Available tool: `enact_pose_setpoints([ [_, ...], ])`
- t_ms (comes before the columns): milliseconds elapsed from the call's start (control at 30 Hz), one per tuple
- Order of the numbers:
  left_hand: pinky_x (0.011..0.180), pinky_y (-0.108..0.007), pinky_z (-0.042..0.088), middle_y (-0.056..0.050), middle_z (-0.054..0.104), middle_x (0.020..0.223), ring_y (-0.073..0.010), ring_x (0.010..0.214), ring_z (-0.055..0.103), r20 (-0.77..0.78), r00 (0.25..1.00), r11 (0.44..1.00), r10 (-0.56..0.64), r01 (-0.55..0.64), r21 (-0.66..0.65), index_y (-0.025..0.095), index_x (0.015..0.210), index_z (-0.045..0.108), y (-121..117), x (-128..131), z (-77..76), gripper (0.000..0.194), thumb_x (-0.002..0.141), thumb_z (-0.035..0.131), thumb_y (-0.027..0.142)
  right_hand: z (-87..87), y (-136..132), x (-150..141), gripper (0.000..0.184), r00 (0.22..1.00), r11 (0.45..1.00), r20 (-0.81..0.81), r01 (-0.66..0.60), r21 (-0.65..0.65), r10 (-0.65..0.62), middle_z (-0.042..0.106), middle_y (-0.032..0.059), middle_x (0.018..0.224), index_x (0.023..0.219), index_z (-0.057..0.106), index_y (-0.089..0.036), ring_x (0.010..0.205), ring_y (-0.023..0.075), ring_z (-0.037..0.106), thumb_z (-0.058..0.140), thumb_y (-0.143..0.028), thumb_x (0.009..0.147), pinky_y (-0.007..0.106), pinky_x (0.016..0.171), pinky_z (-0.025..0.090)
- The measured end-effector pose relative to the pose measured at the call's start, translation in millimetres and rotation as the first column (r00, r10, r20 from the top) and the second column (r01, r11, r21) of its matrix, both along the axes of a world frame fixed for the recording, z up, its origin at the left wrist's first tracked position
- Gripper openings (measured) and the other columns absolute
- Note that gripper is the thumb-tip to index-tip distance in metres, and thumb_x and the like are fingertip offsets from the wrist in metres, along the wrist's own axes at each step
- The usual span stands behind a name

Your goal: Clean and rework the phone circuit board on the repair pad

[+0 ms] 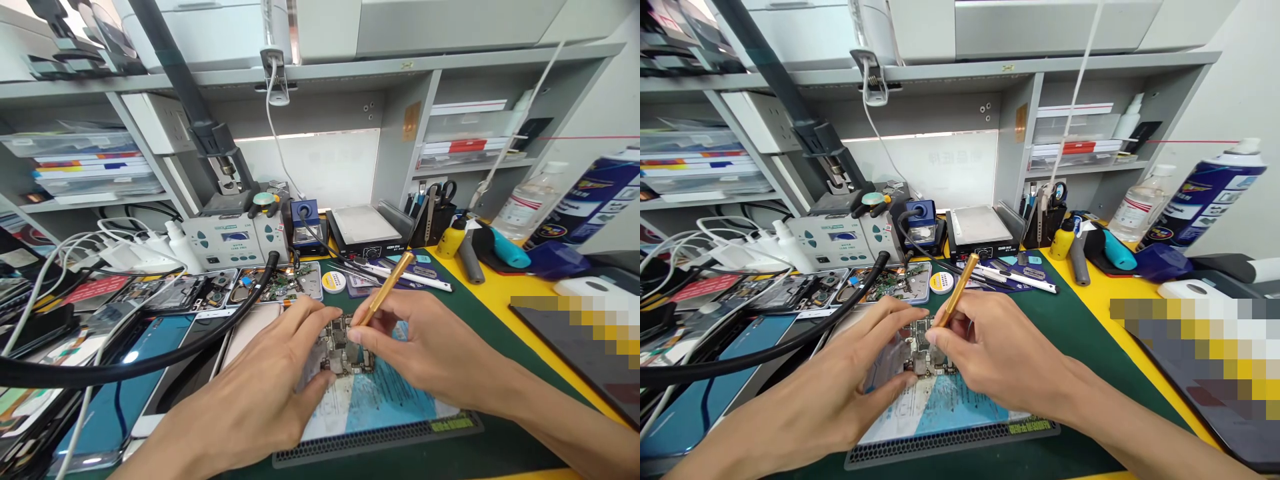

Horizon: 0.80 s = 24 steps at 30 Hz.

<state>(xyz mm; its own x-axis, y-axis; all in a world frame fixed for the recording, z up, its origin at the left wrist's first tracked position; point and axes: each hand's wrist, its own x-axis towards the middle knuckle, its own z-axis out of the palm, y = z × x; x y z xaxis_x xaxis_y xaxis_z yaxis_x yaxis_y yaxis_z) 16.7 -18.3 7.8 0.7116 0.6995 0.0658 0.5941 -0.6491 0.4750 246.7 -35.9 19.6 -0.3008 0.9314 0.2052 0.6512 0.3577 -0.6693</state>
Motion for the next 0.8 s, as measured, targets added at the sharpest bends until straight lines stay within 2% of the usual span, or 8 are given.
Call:
enact_pose_setpoints([
  [400, 0.111, -0.043, 0.049, -0.007, 0.043, 0.144, -0.0244, 0.128, 0.053, 0.009, 1.000, 1.000, 0.000, 0.000, -0.011, 0.032, 0.148, 0.034, -0.4, -1.6, 1.6, 0.056, 0.097, 0.055, 0.022, 4.3, 3.1, 0.1, 0.014, 0.999, 1.000, 0.047, -0.001, -0.001, 0.001, 0.071, 0.0007, 0.077, 0.091, 0.073, -0.020, 0.064, 0.0164, 0.060, 0.063, -0.029, 0.095, 0.026, 0.055, 0.040],
  [600, 0.115, -0.044, 0.045, -0.006, 0.041, 0.144, -0.0239, 0.132, 0.050, 0.007, 1.000, 1.000, -0.011, 0.011, -0.006, 0.033, 0.149, 0.031, 0.1, -0.6, 0.6, 0.058, 0.098, 0.055, 0.021, 7.9, 5.9, -0.7, 0.018, 0.996, 0.999, 0.089, -0.005, -0.034, 0.008, 0.062, -0.0025, 0.067, 0.084, 0.071, -0.019, 0.059, 0.0150, 0.052, 0.063, -0.032, 0.094, 0.027, 0.053, 0.035],
  [800, 0.117, -0.048, 0.044, -0.006, 0.041, 0.145, -0.0249, 0.132, 0.050, -0.003, 1.000, 1.000, -0.005, 0.005, 0.007, 0.033, 0.148, 0.032, -1.8, -1.5, 1.6, 0.055, 0.099, 0.054, 0.023, 9.7, 4.6, -1.8, 0.020, 0.994, 0.998, 0.114, 0.007, -0.061, 0.000, 0.058, -0.0035, 0.067, 0.085, 0.070, -0.020, 0.060, 0.0147, 0.048, 0.060, -0.034, 0.096, 0.028, 0.054, 0.034],
])
